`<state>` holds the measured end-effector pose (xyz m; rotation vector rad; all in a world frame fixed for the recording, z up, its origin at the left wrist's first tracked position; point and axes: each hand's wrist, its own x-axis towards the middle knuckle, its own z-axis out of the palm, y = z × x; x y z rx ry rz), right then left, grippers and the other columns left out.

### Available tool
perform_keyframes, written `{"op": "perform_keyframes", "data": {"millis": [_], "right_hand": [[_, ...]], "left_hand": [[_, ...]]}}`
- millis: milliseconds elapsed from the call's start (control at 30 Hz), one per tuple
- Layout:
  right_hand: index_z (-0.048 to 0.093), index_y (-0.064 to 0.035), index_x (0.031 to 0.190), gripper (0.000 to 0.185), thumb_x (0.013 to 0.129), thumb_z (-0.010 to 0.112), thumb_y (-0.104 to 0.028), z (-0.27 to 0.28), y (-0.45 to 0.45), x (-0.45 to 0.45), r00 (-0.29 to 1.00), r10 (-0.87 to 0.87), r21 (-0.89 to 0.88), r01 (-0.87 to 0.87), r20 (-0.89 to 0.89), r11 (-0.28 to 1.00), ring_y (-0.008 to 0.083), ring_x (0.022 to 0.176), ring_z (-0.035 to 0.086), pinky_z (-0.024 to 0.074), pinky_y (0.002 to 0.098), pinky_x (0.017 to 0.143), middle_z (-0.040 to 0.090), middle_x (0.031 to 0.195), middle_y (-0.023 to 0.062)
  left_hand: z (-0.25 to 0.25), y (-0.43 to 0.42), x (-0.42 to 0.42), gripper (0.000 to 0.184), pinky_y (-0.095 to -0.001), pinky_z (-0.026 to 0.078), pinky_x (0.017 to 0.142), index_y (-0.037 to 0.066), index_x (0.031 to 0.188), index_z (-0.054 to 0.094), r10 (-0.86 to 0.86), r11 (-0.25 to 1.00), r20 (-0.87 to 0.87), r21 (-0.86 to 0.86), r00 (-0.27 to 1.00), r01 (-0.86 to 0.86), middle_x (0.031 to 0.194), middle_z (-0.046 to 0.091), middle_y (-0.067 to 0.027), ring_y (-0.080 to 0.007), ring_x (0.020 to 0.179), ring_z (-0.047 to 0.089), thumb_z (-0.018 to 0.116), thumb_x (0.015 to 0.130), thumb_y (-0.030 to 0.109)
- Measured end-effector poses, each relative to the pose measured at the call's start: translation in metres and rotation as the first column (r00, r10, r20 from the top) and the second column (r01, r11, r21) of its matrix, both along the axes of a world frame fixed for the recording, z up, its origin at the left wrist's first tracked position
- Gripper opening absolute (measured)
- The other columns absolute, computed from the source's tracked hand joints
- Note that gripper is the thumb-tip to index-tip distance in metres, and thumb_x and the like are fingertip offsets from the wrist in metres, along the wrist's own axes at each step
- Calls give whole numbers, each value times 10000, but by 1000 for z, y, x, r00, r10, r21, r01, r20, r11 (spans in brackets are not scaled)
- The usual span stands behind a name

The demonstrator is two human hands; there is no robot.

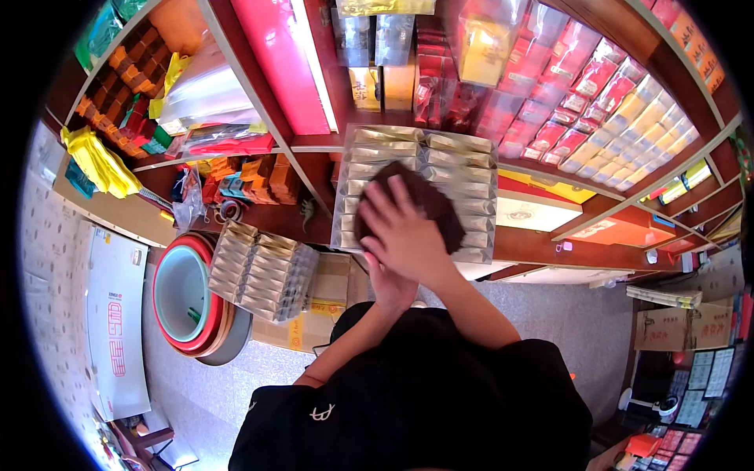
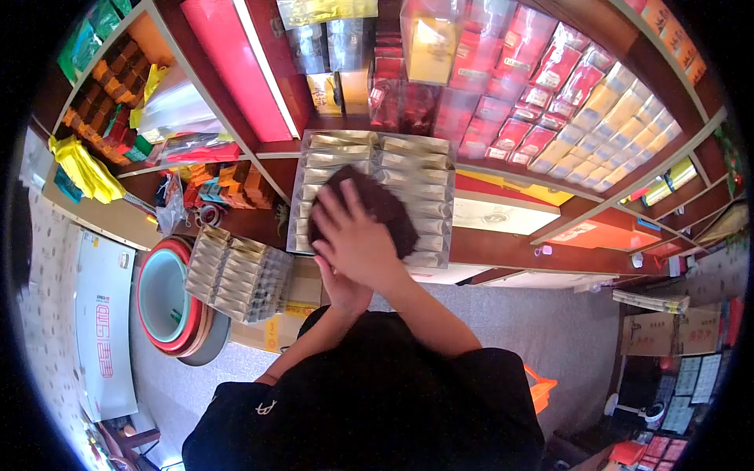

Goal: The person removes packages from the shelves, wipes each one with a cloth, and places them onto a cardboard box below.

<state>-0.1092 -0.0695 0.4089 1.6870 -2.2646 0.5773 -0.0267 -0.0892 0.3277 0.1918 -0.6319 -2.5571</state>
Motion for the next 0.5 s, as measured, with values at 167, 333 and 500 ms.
{"op": "perform_keyframes", "data": {"millis": [167,333,500], "right_hand": [[555,-173,1296,473,868,579,-372,-11,-3,-34,994,111,-8,-111,16,994,275,1397,298,481,382,949,390,1472,17],[497,-142,1348,516,887,560,-365,-2,15,-95,952,-303,-102,306,40,947,305,1393,295,409,443,1023,337,1504,64],[528,-127,1312,493,874,570,-349,6,-15,-65,959,-251,-16,251,-135,968,345,1364,315,252,555,1092,356,1483,108]], "left_hand": [[-3,-5,-3,827,-488,194,1142,153,1490,210,-10,995,-28,104,1000,13,1535,251,-64,-273,1410,242,336,890,708],[-22,-4,-16,698,-507,180,1132,102,1434,285,-93,985,44,148,995,85,1490,316,-95,-299,1362,303,468,927,546],[-27,1,-23,765,-494,219,1125,135,1472,229,-63,984,76,173,995,49,1513,277,-94,-289,1387,270,435,915,617]]}}
